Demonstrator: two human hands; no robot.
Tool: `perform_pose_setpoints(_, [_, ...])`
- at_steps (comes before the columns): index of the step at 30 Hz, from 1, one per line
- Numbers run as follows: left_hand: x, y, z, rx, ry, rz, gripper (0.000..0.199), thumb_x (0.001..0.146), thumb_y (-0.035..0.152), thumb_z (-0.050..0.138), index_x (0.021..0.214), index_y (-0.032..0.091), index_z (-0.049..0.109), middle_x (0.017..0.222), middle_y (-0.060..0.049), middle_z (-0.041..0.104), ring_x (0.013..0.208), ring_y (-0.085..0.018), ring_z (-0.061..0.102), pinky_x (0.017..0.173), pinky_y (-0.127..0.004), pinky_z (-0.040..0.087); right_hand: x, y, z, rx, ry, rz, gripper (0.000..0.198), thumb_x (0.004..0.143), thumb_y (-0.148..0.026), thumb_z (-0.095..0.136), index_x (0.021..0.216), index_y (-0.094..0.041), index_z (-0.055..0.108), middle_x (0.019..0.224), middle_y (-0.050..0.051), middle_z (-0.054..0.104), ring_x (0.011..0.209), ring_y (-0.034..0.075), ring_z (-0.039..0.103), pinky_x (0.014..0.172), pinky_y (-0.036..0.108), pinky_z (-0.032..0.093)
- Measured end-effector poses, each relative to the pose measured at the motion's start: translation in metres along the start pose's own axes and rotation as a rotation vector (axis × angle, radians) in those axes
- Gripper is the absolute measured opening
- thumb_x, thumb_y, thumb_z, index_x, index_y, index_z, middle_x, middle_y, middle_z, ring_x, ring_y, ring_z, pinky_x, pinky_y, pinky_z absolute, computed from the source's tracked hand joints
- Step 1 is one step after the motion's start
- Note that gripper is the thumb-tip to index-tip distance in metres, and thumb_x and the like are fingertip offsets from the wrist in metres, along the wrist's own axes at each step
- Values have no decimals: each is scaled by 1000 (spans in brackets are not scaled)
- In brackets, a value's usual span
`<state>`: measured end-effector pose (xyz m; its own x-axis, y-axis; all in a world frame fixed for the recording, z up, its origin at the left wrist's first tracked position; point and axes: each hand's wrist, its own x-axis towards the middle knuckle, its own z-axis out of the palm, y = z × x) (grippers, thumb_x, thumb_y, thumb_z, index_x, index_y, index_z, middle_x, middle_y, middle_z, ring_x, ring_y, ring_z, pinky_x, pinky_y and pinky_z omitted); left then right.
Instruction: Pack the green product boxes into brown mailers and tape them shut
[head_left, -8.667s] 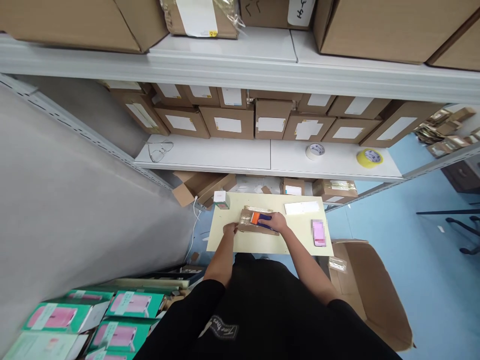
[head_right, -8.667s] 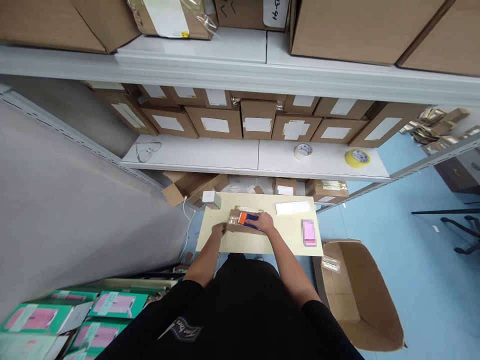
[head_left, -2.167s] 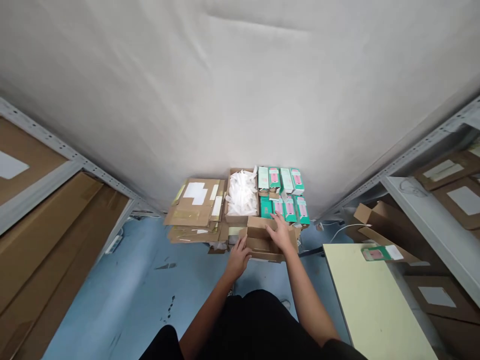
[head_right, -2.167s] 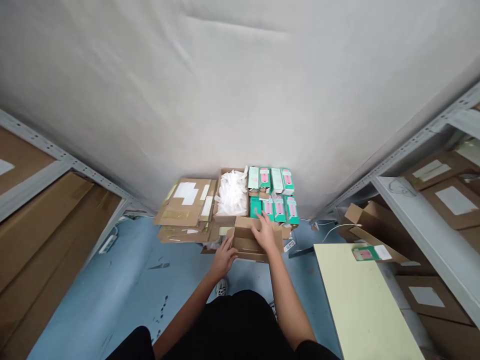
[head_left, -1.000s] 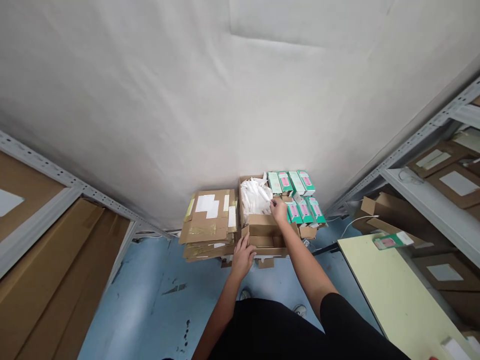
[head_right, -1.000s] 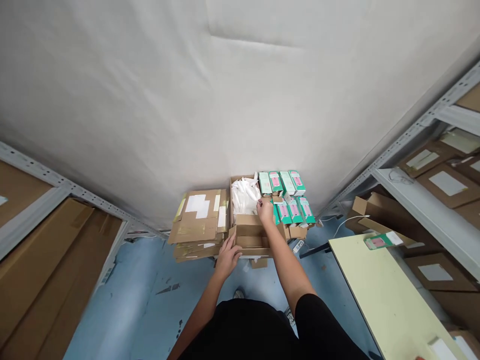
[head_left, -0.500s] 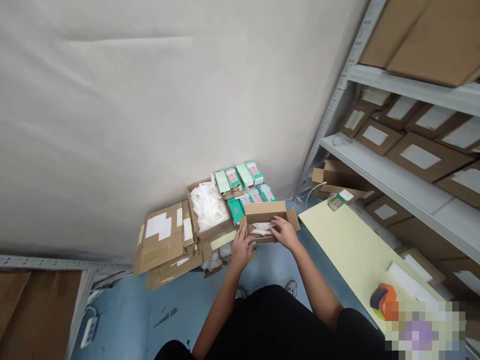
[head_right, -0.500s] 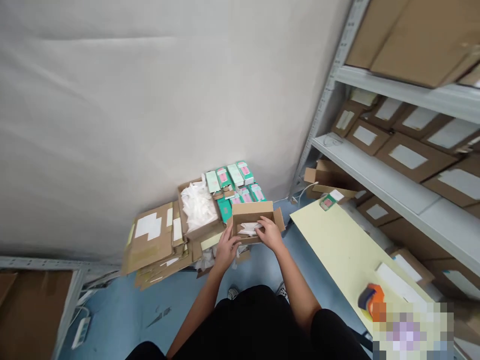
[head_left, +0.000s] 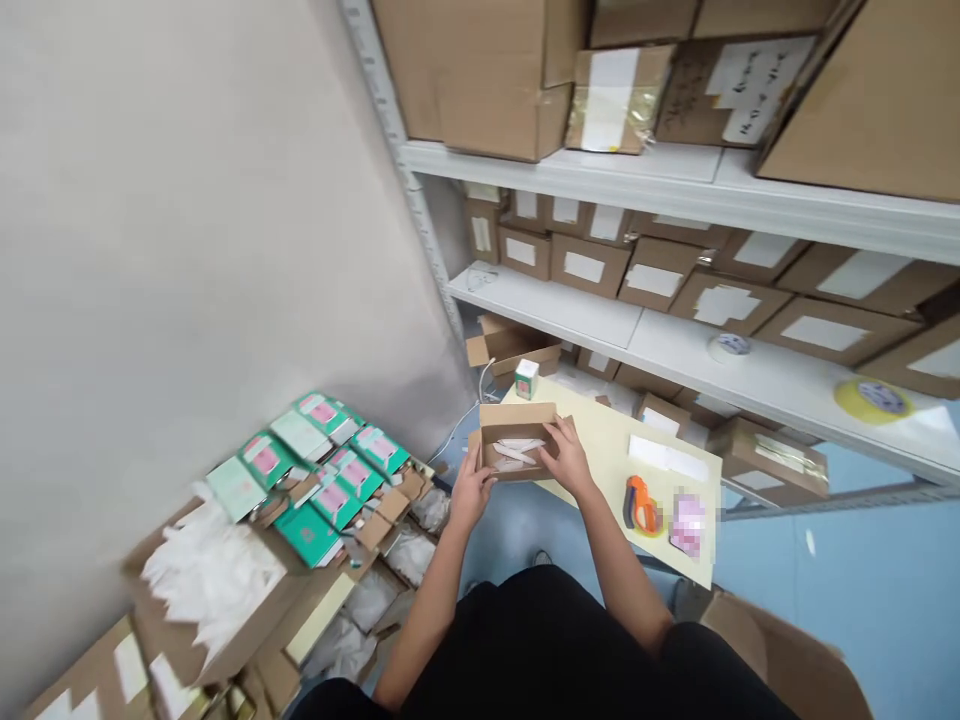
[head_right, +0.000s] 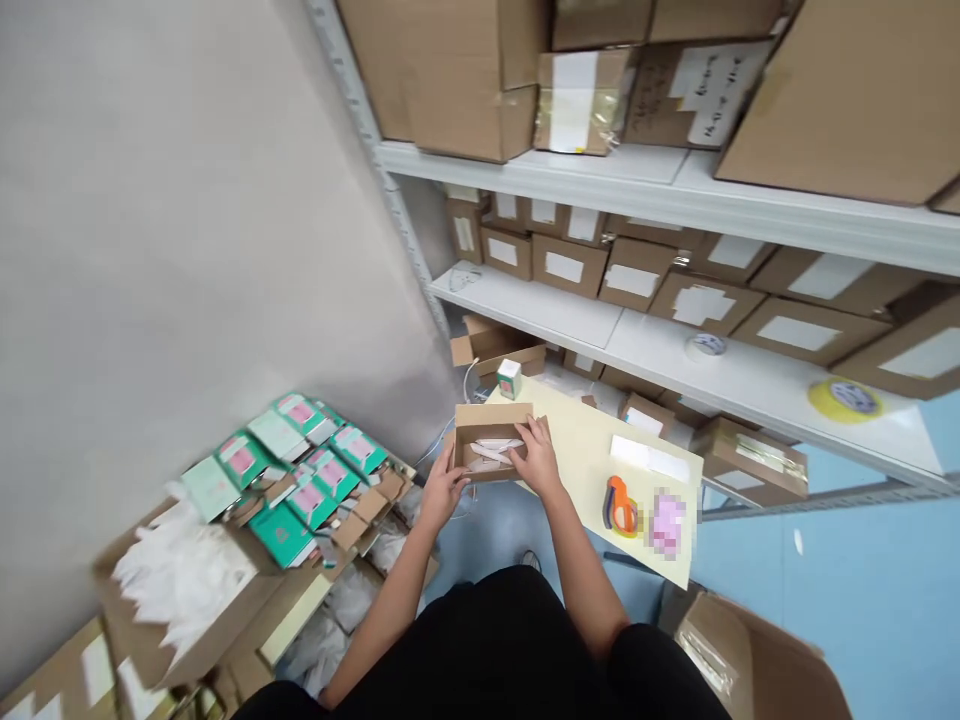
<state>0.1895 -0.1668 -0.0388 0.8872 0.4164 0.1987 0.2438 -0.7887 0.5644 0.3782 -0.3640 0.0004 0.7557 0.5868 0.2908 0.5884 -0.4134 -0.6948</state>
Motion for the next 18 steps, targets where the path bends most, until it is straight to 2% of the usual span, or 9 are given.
perform_pose_setpoints(5, [56,9,49,-74,-157,143,19,88,19,71,104,22,81,166,-10,41,152,-33,40,124,-54,39,-19,55,-26,-51,124,137,51,93,-37,63,142,-22,64,161,12,47,152,33,39,125,55,36])
perform_pose_setpoints(9, [99,8,91,-163,-253,202,20,86,14,70,101,20,81,166,-9,41,151,-32,41,124,-53,39,-18,81,-37,-101,163,241,52,93,-37,63,143,-21,63,162,12,46,154,33,37,125,56,35])
perform_pose_setpoints(13, [150,4,131,-265,-364,166,21,83,12,68,98,17,81,166,-8,40,153,-34,38,125,-53,37,7,89,-32,-123,196,332,55,91,-36,64,144,-21,61,162,13,45,154,34,36,126,58,32])
perform_pose_setpoints(18, [204,-7,163,-262,-506,172,34,78,11,67,106,24,81,167,-2,39,158,-33,28,128,-56,30,63,83,-3,-80,194,386,58,88,-38,67,144,-22,62,163,12,44,154,33,36,125,53,34])
